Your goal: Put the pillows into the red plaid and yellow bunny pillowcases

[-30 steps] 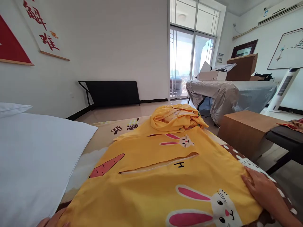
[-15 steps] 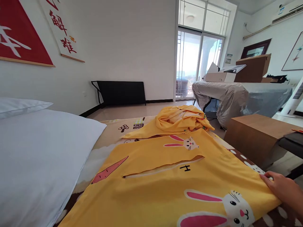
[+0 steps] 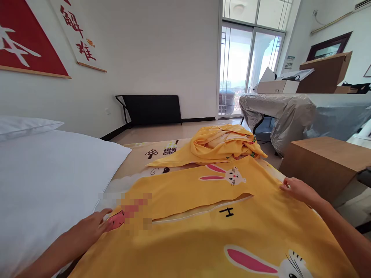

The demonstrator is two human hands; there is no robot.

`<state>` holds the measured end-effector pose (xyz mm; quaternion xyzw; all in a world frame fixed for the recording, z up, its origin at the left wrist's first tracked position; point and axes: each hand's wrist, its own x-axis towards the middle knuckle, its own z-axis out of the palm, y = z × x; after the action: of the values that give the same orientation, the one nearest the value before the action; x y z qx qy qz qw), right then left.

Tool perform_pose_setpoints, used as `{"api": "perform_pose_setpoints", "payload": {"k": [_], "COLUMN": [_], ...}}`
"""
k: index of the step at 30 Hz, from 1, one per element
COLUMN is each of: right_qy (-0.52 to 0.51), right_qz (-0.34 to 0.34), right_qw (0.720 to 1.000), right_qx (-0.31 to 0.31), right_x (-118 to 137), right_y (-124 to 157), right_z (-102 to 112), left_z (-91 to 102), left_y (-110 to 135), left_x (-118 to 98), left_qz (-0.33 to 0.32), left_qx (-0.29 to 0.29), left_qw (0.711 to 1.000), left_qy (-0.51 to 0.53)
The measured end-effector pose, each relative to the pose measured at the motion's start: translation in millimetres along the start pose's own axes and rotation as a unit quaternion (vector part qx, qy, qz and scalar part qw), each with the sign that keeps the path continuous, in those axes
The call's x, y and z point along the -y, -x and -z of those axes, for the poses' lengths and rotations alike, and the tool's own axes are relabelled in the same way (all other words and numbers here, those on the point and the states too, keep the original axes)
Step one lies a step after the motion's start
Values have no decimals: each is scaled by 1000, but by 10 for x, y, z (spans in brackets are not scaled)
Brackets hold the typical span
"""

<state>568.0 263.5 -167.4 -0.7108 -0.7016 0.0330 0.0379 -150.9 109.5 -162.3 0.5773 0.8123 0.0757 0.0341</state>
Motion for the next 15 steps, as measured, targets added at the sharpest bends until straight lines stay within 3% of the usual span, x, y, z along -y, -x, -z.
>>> {"api": "perform_pose_setpoints", "payload": {"k": [3, 6, 11, 15], "right_qy": [10, 6, -32, -52], "right_qz": [10, -1, -31, -35], "right_qw": [1000, 1000, 997, 995], "right_qx": [-18, -31, -60, -73], "right_x": [466, 659, 730, 779], "right_y": [-500, -919, -1366, -1562], "right_z": [-10, -141, -237, -161], "left_z": [120, 12, -283, -267], "left_y": [-593, -972, -1263, -1466], "left_x": [-296, -417, -423, -378], "left_qz": [33, 66, 96, 96], "left_qx": [44, 35, 19, 23], "left_qw": [998, 997, 995, 995], "left_qy": [11, 23, 29, 16]}}
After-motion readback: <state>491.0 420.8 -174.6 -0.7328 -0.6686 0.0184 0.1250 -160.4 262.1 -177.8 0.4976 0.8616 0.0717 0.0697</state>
